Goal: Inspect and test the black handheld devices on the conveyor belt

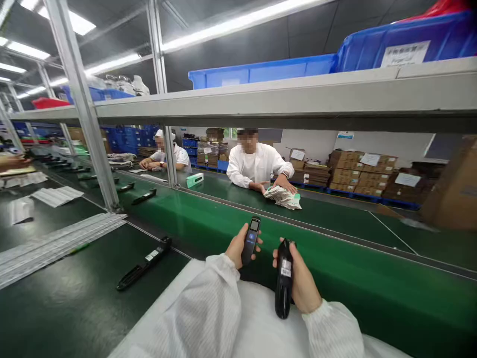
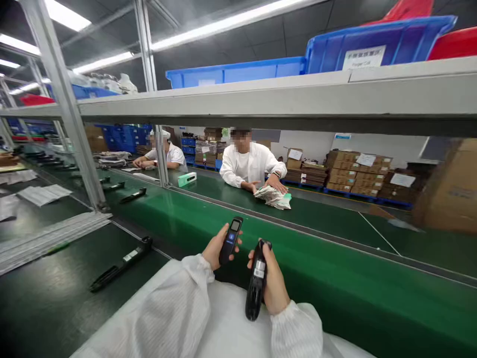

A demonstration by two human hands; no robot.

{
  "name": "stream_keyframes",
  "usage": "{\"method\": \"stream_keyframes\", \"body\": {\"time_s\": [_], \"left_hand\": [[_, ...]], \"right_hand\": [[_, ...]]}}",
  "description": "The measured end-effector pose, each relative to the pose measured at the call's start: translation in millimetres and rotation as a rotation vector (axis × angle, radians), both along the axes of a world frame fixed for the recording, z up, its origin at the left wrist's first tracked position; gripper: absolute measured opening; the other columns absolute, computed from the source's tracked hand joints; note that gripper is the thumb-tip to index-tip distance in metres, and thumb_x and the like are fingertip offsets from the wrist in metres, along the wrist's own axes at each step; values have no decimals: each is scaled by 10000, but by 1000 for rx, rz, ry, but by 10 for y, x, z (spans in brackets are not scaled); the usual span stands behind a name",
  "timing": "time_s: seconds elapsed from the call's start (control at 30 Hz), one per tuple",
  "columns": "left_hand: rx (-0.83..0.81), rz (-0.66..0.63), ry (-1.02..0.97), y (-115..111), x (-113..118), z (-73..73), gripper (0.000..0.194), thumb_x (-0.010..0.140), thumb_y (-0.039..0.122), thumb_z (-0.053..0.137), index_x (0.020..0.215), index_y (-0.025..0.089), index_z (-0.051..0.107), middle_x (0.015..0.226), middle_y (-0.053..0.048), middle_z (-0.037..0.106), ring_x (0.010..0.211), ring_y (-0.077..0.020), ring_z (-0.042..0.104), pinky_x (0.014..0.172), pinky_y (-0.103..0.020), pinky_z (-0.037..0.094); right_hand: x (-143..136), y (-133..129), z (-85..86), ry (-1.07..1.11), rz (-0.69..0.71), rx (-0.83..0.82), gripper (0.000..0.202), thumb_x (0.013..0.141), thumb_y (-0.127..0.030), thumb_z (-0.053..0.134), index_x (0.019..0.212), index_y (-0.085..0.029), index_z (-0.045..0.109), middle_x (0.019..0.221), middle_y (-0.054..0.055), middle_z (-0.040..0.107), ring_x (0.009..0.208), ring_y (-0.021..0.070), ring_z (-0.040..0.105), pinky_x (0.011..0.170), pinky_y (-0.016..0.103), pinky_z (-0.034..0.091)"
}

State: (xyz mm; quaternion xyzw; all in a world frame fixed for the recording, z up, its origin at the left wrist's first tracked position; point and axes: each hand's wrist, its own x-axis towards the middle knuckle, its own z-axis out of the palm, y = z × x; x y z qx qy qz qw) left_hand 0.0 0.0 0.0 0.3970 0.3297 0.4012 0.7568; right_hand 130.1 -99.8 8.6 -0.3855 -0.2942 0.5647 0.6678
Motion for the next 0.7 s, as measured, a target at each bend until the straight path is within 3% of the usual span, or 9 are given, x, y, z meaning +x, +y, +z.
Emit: {"method": "stream_keyframes", "body": {"time_s": [0.17,0.27,0.33,0.4,0.43,0.5,0.6,0.7], "left_hand": [[-43,26,72,-13,47,-1,486,853,506,326,938,108,591,665,-41,587,479,-103,519,341,-194,341],[-84,72,103,-63,95,26,398,832,459,401,860,106,582,664,-40,583,504,-97,520,358,-181,340],[-103,105,116,-101,125,41,348,804,443,458,817,111,563,670,-37,576,522,-91,517,372,-174,337],[-64,114,113,-139,155,45,303,761,417,532,853,130,555,675,-19,566,544,-89,518,385,-165,323],[-26,117,103,-160,172,43,298,729,394,577,891,144,553,664,-3,556,549,-86,515,396,-160,316],[47,117,63,-210,217,33,371,652,328,666,965,177,538,629,33,524,536,-75,497,430,-160,321],[83,90,-40,-320,318,18,502,566,258,733,1011,188,514,634,43,514,547,-83,502,516,-197,378],[88,42,-126,-441,426,23,536,559,243,731,1037,189,493,718,9,553,644,-128,549,599,-246,417]], "right_hand": [[-144,-61,-107,-91,75,-197,332,655,-464,669,840,-214,554,639,-39,600,570,105,544,561,214,408],[-201,-111,-85,-129,251,-231,335,630,-467,680,833,-213,595,696,-16,623,632,136,576,591,249,419],[-187,-129,-63,-333,431,-162,316,633,-482,668,742,-188,630,676,1,624,635,145,565,598,260,411],[-127,-114,-64,-596,515,-64,349,653,-513,631,624,-164,635,635,18,615,618,150,546,581,265,399],[-83,-92,-77,-700,477,-31,373,661,-529,610,601,-162,633,629,25,612,619,157,543,570,269,397],[14,-24,-124,-780,252,0,377,664,-550,588,660,-176,639,669,33,621,656,177,554,571,280,409],[139,81,-199,-669,-70,26,413,634,-538,621,884,-209,623,810,42,637,743,200,573,635,304,444],[204,122,-211,-516,-104,67,476,624,-509,652,1004,-229,590,931,48,629,776,201,574,648,306,453]]}}
